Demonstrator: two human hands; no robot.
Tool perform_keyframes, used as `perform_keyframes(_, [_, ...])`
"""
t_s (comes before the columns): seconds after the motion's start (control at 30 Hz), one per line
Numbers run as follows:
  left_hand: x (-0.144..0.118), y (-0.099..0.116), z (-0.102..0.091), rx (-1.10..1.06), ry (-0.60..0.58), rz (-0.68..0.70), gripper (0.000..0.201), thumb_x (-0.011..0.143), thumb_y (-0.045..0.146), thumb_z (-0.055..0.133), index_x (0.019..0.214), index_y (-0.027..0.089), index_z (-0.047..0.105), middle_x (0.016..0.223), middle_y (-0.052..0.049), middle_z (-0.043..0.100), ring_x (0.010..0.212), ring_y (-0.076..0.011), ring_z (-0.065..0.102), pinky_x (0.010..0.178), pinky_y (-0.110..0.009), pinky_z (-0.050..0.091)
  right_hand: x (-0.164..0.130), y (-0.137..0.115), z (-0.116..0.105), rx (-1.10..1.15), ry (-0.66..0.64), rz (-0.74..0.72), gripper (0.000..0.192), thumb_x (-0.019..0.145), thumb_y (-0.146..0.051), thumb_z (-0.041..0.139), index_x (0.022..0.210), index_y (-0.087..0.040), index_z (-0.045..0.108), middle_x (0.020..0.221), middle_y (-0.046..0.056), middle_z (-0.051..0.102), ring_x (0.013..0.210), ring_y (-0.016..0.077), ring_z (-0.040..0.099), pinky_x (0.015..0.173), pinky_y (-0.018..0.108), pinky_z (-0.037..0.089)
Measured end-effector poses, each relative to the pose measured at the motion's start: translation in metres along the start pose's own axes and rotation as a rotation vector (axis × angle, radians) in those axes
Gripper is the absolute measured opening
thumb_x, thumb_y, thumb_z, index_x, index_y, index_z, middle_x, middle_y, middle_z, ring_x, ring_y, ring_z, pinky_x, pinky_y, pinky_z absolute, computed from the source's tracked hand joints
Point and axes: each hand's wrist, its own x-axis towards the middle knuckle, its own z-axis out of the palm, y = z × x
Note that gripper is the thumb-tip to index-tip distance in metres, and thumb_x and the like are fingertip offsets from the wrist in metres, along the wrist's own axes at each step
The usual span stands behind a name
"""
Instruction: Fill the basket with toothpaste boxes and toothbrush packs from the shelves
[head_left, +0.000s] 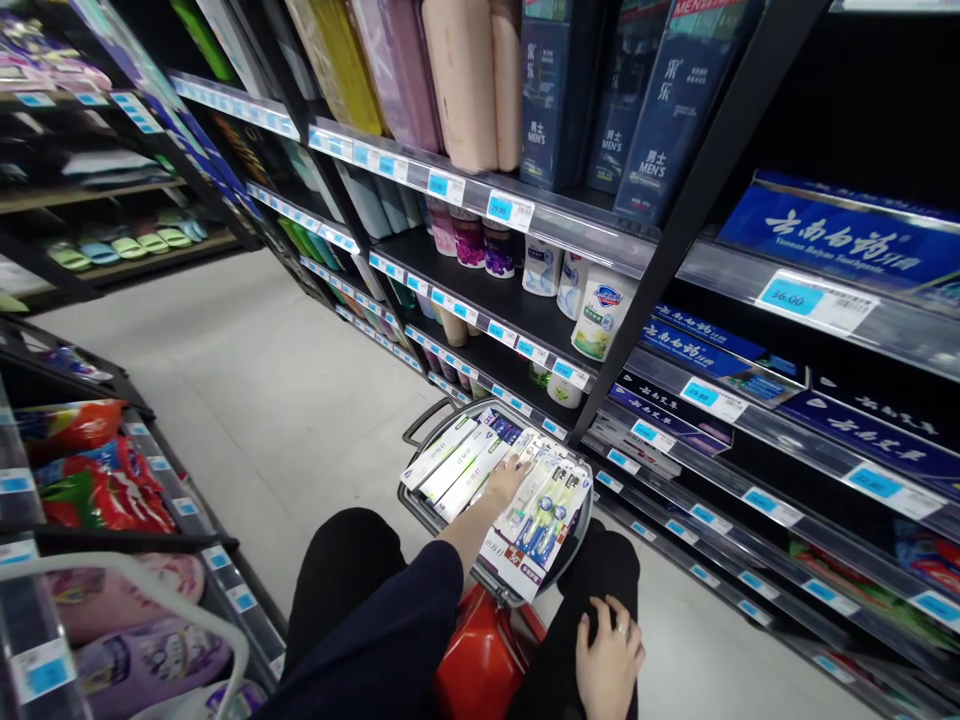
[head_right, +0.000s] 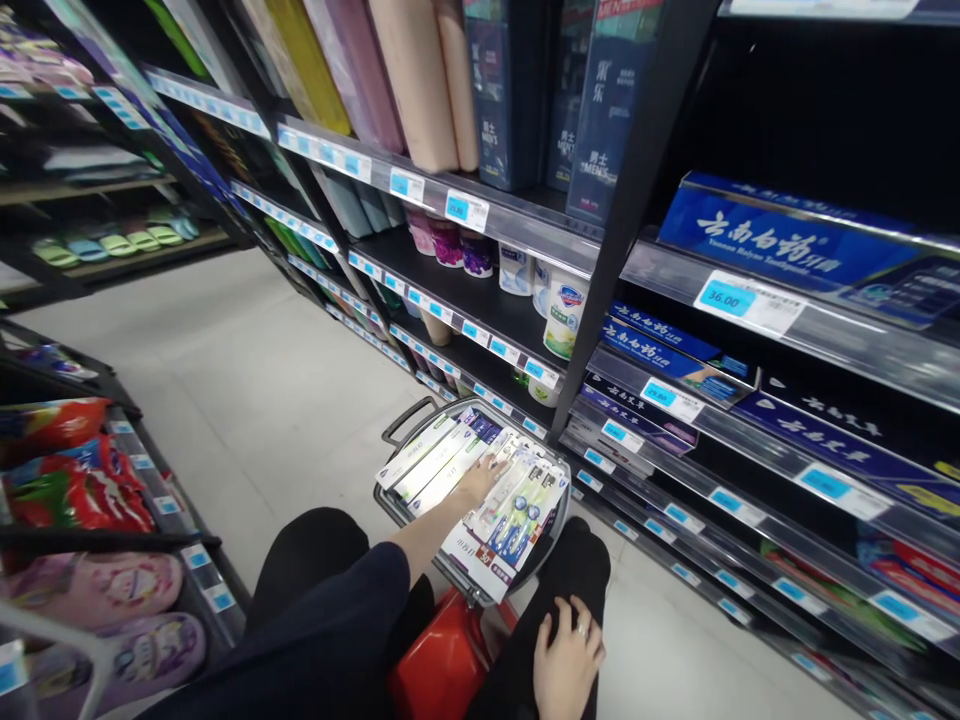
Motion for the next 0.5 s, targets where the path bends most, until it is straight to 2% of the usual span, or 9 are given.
perform_keyframes(0.1, [-0.001,-0.001,-0.003,0.05,0.006,-0.026,0.102,0.06,0.011,0.076,0.144,0.035,0.024,0.154,-0.014,0.017,0.133,-0.0408,0.029,0.097,-0.049,0.041,0.0,0.0,0.0,0.001,0.001,-0.001,0.031,0.085,-0.036,0.042,0.102,-0.024,0.066,0.116,0.011,0.058,0.103,0.0322,0.049,0.082,0.046,0.039])
perform_keyframes(0.2, [-0.004,0.0,-0.006,0.063,0.019,-0.037,0.087,0.07,0.013,0.066,0.143,0.035,0.025,0.152,-0.012,0.024,0.133,-0.0377,0.033,0.093,-0.045,0.044,-0.001,0.0,0.001,-0.002,0.01,-0.002,0.031,0.085,-0.036,0.042,0.102,-0.025,0.066,0.116,0.012,0.058,0.103,0.0321,0.05,0.082,0.046,0.039])
perform_keyframes(0.3, [-0.011,0.003,-0.009,0.055,0.062,-0.052,0.073,0.08,0.018,0.056,0.143,0.035,0.026,0.15,-0.011,0.028,0.132,-0.0354,0.034,0.096,-0.046,0.041,0.0,0.0,0.001,0.001,0.017,-0.006,0.03,0.085,-0.035,0.042,0.102,-0.024,0.065,0.116,0.012,0.057,0.103,0.0318,0.05,0.082,0.045,0.039])
perform_keyframes(0.5, [-0.037,0.001,-0.013,-0.002,0.178,-0.163,0.064,0.086,0.031,0.045,0.145,0.024,0.02,0.142,-0.014,0.038,0.127,-0.0331,0.038,0.095,-0.043,0.04,0.0,0.0,0.0,0.013,0.006,-0.003,0.031,0.084,-0.035,0.043,0.102,-0.024,0.066,0.116,0.011,0.058,0.103,0.0328,0.049,0.08,0.046,0.039])
